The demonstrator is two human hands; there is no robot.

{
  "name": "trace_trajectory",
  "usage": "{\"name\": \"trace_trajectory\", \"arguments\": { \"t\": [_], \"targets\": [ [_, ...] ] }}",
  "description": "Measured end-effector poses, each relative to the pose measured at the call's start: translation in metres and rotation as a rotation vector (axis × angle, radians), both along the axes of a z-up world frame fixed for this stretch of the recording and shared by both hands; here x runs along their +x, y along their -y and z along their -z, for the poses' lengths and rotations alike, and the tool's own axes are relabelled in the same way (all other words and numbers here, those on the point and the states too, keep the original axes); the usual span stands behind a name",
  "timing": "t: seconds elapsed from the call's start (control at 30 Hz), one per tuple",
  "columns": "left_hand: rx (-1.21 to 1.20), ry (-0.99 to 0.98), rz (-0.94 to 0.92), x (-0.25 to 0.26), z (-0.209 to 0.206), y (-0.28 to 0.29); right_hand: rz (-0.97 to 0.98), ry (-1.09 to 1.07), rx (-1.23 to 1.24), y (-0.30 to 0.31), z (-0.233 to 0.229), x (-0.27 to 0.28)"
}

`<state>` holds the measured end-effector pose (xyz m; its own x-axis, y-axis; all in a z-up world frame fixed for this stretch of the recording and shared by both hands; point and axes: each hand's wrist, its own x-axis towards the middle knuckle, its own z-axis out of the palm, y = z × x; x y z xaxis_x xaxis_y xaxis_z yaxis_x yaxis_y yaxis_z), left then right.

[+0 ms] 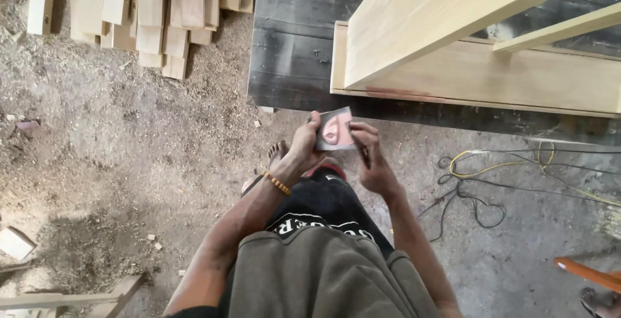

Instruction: Sanding the edges and corners of a wooden frame after applying wood filler.

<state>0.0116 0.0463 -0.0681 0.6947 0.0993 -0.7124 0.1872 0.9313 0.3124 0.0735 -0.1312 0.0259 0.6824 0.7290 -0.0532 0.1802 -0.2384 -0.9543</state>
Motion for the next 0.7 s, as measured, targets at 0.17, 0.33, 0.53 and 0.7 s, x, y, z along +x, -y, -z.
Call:
{"name": "trace_trajectory", "arguments": {
  "t": [0.17, 0.33, 0.53, 0.7],
  "targets": [
    [-0.254, 0.176, 0.005, 0.007, -0.041, 0.01, -0.11, 0.557, -0.031, 0.037, -0.004, 0.008],
    [-0.049, 0.163, 0.162, 0.002, -0.06, -0.001, -0.165, 0.67, -0.123, 0.066, -0.034, 0.041],
    [0.232, 0.316, 0.374, 0.006, -0.056, 0.003, -0.528, 0.82, -0.238, 0.045, -0.08, 0.036],
    [0.603, 0.106, 0.58, -0.019, -0.071, -0.019, -0.792, 0.813, -0.465, 0.048, -0.045, 0.038]
  ]
}}
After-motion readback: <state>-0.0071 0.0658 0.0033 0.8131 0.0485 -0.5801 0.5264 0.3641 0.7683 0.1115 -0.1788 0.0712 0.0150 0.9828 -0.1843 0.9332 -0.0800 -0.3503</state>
